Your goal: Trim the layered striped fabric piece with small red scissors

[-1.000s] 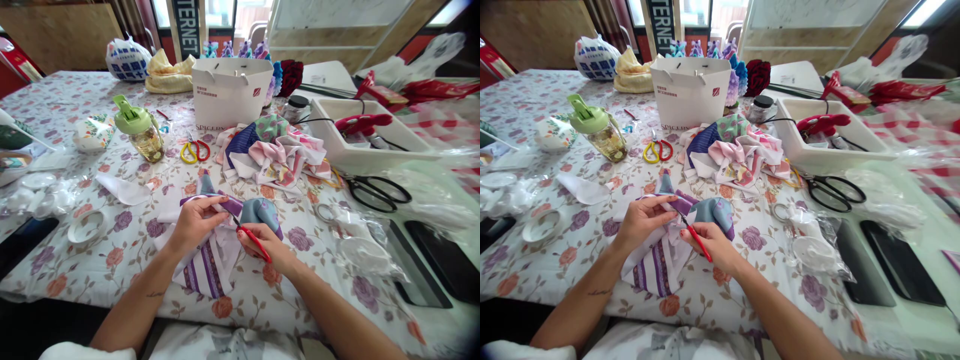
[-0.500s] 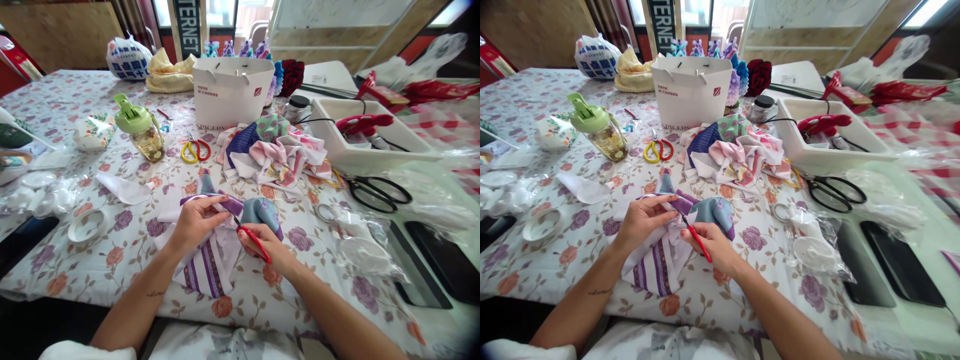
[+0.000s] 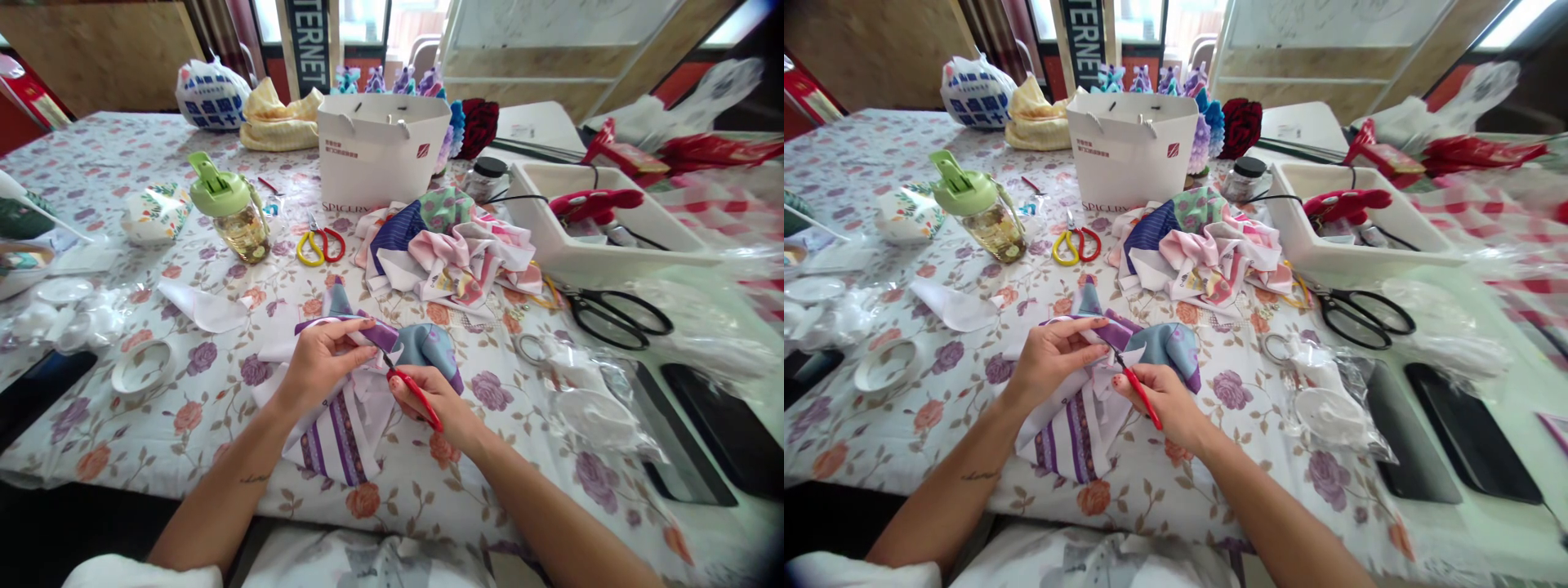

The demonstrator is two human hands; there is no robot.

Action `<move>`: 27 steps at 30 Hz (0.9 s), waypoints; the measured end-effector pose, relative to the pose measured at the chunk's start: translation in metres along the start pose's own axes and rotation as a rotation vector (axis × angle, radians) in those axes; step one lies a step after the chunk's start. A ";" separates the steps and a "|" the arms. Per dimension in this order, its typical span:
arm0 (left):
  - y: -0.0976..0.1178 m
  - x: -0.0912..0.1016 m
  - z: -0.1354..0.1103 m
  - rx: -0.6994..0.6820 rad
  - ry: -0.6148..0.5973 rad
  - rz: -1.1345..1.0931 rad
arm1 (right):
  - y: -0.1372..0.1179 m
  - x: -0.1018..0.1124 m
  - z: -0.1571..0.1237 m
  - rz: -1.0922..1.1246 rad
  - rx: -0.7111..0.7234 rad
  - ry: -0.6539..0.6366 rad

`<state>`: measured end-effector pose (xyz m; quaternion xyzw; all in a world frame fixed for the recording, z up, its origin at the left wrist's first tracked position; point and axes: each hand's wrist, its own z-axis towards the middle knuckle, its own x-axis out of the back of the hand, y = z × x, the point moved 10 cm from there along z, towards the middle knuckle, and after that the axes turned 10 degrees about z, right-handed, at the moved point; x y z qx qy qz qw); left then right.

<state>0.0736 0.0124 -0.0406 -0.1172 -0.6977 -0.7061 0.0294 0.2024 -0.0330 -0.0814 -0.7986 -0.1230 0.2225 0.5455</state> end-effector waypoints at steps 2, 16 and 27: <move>0.000 0.000 0.000 0.001 -0.004 0.009 | 0.000 0.000 0.000 -0.003 -0.003 0.003; 0.003 0.001 0.000 -0.010 0.020 -0.001 | 0.002 0.000 0.000 0.008 0.005 0.021; 0.004 0.000 -0.002 -0.018 0.005 0.054 | -0.006 -0.004 0.000 0.011 0.019 -0.011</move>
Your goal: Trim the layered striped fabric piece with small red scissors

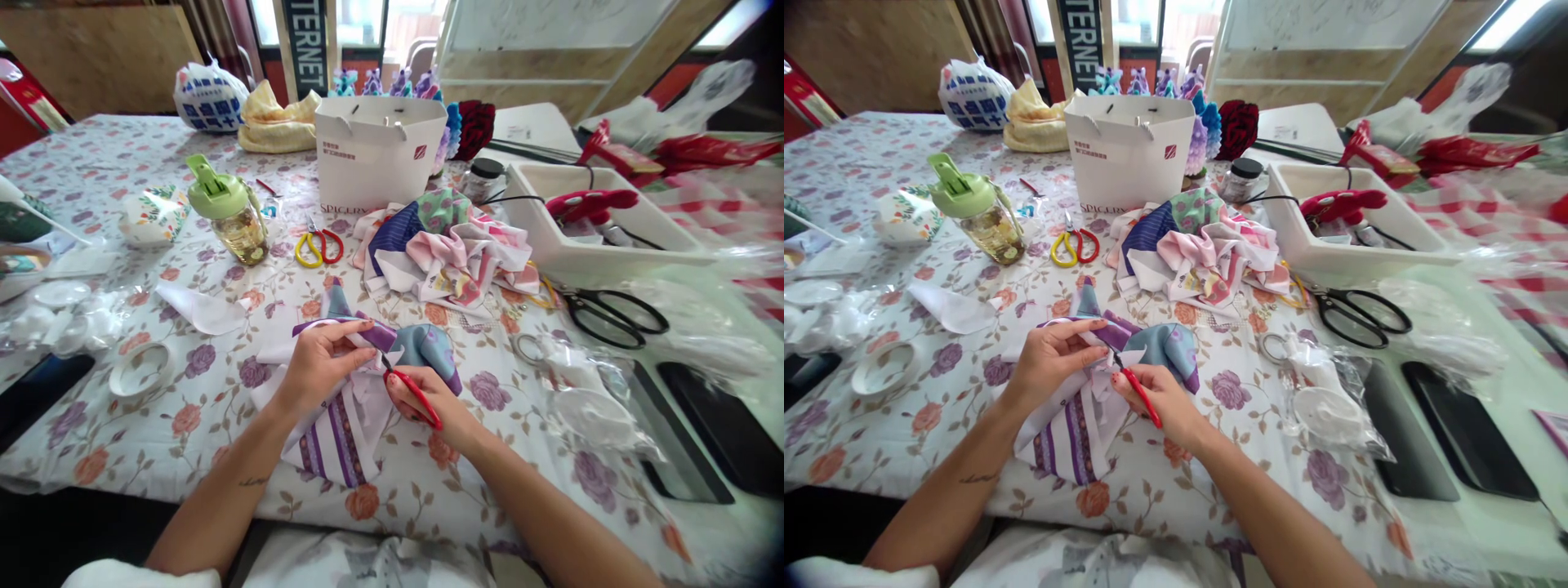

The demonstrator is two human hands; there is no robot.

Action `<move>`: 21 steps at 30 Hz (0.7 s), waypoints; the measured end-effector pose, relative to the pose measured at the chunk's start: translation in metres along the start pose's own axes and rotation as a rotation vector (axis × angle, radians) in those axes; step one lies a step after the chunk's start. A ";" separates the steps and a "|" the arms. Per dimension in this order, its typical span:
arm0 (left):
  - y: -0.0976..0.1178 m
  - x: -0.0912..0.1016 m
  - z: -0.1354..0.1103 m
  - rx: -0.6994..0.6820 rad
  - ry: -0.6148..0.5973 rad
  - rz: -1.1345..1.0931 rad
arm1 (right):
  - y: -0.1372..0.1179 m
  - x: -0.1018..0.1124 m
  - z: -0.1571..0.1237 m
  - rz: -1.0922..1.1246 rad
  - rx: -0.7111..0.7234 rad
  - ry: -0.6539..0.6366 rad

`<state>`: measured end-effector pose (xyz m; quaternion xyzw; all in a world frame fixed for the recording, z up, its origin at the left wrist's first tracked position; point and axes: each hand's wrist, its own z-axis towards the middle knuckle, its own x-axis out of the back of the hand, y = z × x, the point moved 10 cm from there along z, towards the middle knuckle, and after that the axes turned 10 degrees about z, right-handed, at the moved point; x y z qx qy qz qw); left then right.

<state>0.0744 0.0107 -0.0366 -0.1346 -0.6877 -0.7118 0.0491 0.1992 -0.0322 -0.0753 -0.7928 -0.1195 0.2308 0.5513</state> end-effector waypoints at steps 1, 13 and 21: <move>0.000 0.000 0.000 -0.002 -0.006 0.012 | 0.000 0.000 0.000 -0.004 -0.001 0.003; -0.004 -0.002 0.002 -0.023 -0.039 0.073 | 0.004 0.002 -0.001 -0.035 -0.020 0.023; -0.003 -0.002 0.002 -0.012 -0.025 0.057 | 0.003 0.002 -0.002 -0.042 -0.026 0.028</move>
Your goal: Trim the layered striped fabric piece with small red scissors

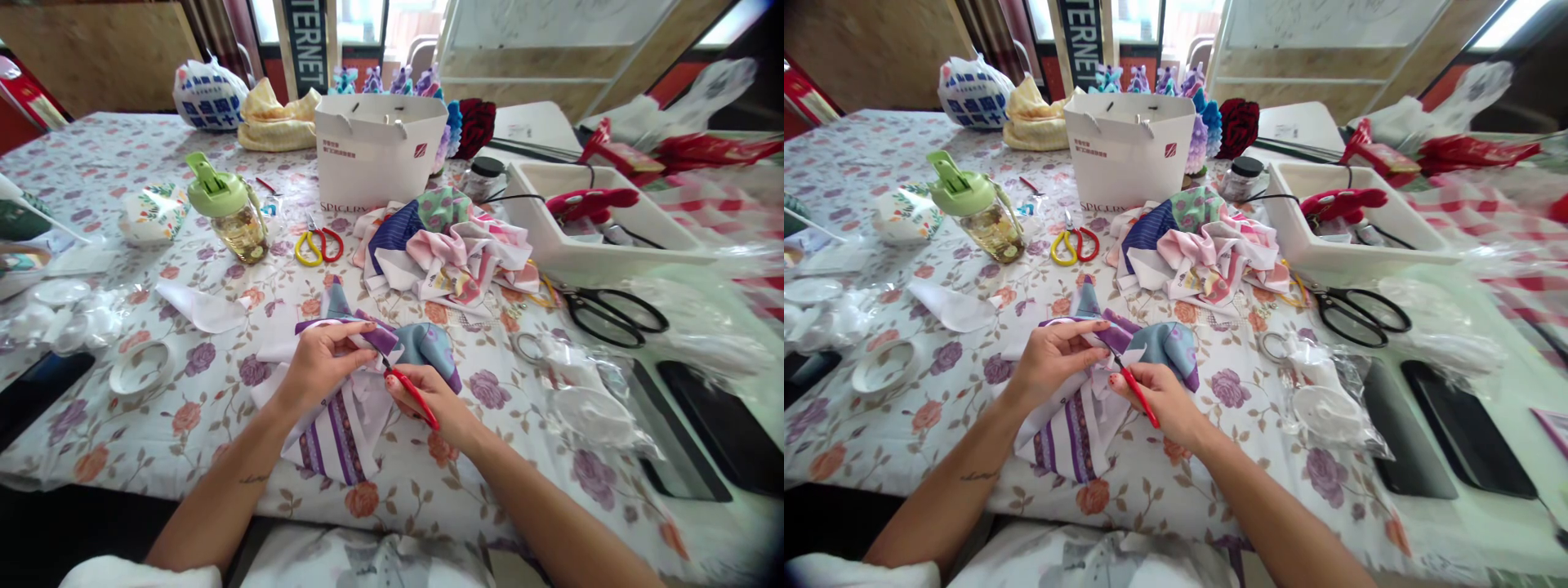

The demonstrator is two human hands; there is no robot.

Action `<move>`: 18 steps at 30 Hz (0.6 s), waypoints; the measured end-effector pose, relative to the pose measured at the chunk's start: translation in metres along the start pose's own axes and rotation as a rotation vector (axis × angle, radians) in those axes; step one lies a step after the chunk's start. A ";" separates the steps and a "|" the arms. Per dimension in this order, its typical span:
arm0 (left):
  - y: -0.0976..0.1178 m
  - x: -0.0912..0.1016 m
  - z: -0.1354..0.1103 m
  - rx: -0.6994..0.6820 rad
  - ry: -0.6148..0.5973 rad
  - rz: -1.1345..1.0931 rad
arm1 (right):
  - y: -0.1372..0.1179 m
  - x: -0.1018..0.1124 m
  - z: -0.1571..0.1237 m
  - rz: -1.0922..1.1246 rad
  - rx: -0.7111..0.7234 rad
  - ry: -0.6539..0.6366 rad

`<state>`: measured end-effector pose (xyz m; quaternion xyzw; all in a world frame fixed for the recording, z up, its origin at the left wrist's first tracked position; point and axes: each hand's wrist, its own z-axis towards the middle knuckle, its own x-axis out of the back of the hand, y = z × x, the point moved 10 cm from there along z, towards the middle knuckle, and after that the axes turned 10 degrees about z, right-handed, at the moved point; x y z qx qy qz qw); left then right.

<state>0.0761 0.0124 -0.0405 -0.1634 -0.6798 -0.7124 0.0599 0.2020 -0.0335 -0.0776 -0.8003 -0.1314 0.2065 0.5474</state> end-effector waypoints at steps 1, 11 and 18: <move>0.000 0.000 0.000 0.002 0.000 -0.003 | 0.001 0.000 0.000 -0.001 -0.001 -0.001; 0.002 0.002 -0.001 0.010 0.012 -0.006 | 0.003 0.002 0.000 -0.011 0.000 0.006; 0.002 0.002 -0.002 0.014 0.008 -0.008 | 0.007 0.002 0.001 -0.004 -0.004 -0.001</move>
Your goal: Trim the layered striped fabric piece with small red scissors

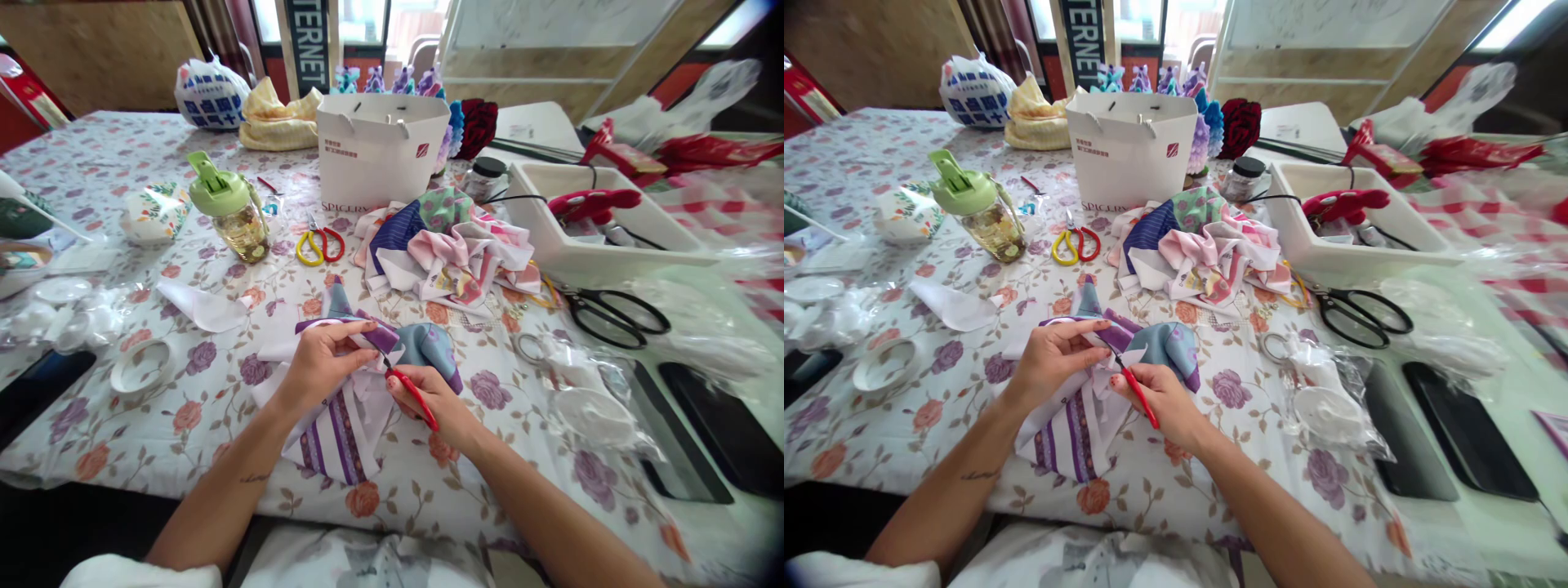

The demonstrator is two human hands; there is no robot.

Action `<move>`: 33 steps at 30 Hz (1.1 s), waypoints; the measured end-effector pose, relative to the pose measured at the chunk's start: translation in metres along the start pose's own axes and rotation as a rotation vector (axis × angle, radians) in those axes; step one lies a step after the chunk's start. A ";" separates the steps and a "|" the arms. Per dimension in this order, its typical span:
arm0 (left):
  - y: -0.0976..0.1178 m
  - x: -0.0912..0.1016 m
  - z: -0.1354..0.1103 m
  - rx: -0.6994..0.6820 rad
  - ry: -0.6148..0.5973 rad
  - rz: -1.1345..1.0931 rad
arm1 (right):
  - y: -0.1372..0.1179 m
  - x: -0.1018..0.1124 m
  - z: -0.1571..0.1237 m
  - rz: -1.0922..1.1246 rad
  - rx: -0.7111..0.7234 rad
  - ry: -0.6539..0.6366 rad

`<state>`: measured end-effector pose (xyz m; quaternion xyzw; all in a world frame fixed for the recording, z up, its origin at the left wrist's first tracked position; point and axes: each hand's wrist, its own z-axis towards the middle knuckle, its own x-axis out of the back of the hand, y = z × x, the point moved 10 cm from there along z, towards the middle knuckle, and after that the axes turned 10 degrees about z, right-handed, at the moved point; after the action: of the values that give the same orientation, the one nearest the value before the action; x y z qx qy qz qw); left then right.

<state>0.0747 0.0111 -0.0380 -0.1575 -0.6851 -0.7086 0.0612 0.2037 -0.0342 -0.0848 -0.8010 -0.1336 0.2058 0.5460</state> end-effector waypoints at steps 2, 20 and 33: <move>0.000 0.000 0.000 0.002 0.001 -0.008 | 0.001 0.000 0.000 0.008 0.002 -0.003; -0.002 0.008 0.000 0.010 0.107 -0.191 | -0.004 0.008 0.000 0.046 0.027 0.005; -0.005 0.001 0.001 0.022 0.041 -0.176 | -0.005 0.000 0.001 0.107 0.002 -0.064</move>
<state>0.0722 0.0128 -0.0424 -0.0814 -0.7028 -0.7066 0.0143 0.2029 -0.0322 -0.0806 -0.7995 -0.1079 0.2605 0.5304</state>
